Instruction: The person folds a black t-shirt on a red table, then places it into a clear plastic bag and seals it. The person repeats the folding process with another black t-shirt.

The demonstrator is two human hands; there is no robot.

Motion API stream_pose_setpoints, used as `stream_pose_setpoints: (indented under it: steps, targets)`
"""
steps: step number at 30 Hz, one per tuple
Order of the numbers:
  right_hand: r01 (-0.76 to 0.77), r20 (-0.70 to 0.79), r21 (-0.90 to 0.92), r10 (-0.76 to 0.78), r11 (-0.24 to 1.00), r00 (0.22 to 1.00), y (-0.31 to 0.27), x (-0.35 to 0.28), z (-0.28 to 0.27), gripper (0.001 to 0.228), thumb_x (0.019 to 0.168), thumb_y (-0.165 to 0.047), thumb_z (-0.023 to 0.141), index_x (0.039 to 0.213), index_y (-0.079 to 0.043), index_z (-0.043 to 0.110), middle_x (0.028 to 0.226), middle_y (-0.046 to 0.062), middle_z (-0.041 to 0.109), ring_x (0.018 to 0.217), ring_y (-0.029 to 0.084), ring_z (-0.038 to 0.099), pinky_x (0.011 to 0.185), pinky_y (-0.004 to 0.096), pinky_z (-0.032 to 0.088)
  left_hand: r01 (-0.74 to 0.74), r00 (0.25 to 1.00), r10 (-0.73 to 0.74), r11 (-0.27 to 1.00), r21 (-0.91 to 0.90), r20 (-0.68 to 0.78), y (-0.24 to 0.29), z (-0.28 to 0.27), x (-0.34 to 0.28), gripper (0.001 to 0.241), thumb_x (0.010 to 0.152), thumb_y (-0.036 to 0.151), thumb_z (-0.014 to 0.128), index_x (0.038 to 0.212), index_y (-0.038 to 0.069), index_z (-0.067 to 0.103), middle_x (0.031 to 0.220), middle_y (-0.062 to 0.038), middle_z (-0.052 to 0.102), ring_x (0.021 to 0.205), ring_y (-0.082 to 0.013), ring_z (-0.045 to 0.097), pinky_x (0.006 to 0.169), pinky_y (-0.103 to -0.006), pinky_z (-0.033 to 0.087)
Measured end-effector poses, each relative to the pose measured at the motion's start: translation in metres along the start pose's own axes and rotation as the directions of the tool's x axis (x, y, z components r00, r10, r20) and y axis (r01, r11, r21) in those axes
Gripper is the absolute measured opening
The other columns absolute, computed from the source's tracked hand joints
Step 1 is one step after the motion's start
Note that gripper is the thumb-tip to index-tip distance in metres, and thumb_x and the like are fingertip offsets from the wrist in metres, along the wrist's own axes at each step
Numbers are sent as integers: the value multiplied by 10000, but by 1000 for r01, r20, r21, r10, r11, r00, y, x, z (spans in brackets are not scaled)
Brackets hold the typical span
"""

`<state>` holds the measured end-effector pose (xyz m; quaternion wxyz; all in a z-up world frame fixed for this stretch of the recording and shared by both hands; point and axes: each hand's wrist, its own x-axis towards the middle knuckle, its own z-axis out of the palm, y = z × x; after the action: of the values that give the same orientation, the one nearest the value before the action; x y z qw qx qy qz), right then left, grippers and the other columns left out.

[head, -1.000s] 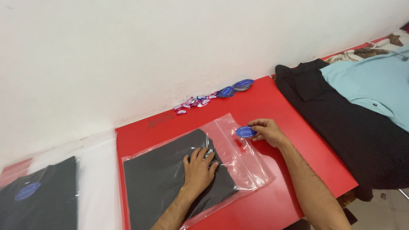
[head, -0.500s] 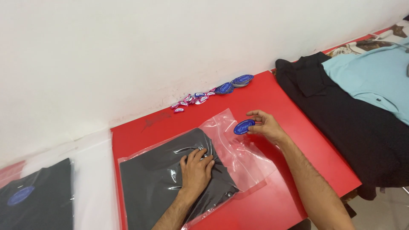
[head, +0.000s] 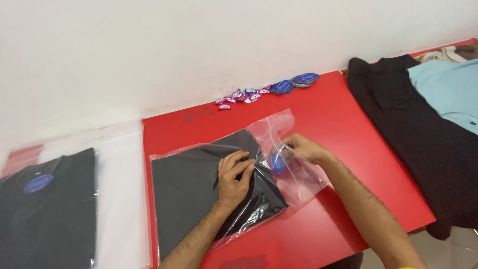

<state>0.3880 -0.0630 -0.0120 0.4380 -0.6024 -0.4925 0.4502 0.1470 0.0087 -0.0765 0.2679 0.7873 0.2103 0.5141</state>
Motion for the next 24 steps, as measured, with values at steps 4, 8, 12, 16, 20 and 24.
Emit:
stream_pose_setpoints:
  steps: [4,8,12,16,20,24]
  targets:
    - [-41,10,-315,47,948,999,-1,23,24,412,695,-144,830,1084,-26,758,889,177,721,827,282,674,698,461,537,71,996,-80,981,-180,-43,7,-11,11,81,927,167,757,966,148,825,1077,-73,761,1120,-318,700,950,-452,480]
    - [-3,257,235,-59,972,965,23,48,27,496,761,42,808,1202,81,586,1051,255,651,909,388,717,719,504,638,195,981,-182,934,-299,71,1,-22,23,85,910,127,762,953,104,832,1123,-158,747,1115,-375,692,959,-472,493]
    - [40,310,-26,-30,999,950,28,67,34,346,707,18,866,1026,8,731,789,114,688,559,213,711,534,320,597,337,939,-313,919,-203,141,3,-48,40,189,992,207,670,1059,93,805,1171,-175,736,1124,-382,699,976,-474,508]
    - [29,314,-69,-6,997,949,28,71,37,377,708,30,873,1048,15,712,800,125,662,547,238,727,519,337,609,384,912,-380,923,5,152,-5,-69,26,181,980,198,683,1099,100,779,1131,-134,739,1105,-370,702,939,-467,536]
    - [-61,222,-171,98,983,970,13,63,44,414,711,-16,910,1047,39,676,785,199,700,596,300,755,539,381,650,264,897,-331,933,245,293,-10,-74,9,254,968,157,660,1192,54,720,1225,-188,679,1212,-393,619,1051,-524,436]
    - [-129,155,-157,154,979,976,24,66,45,369,726,9,882,1019,49,664,757,219,722,586,301,757,535,384,659,255,871,-363,910,328,330,-12,-69,5,266,1001,170,605,1228,65,697,1260,-172,653,1288,-351,565,1125,-538,347]
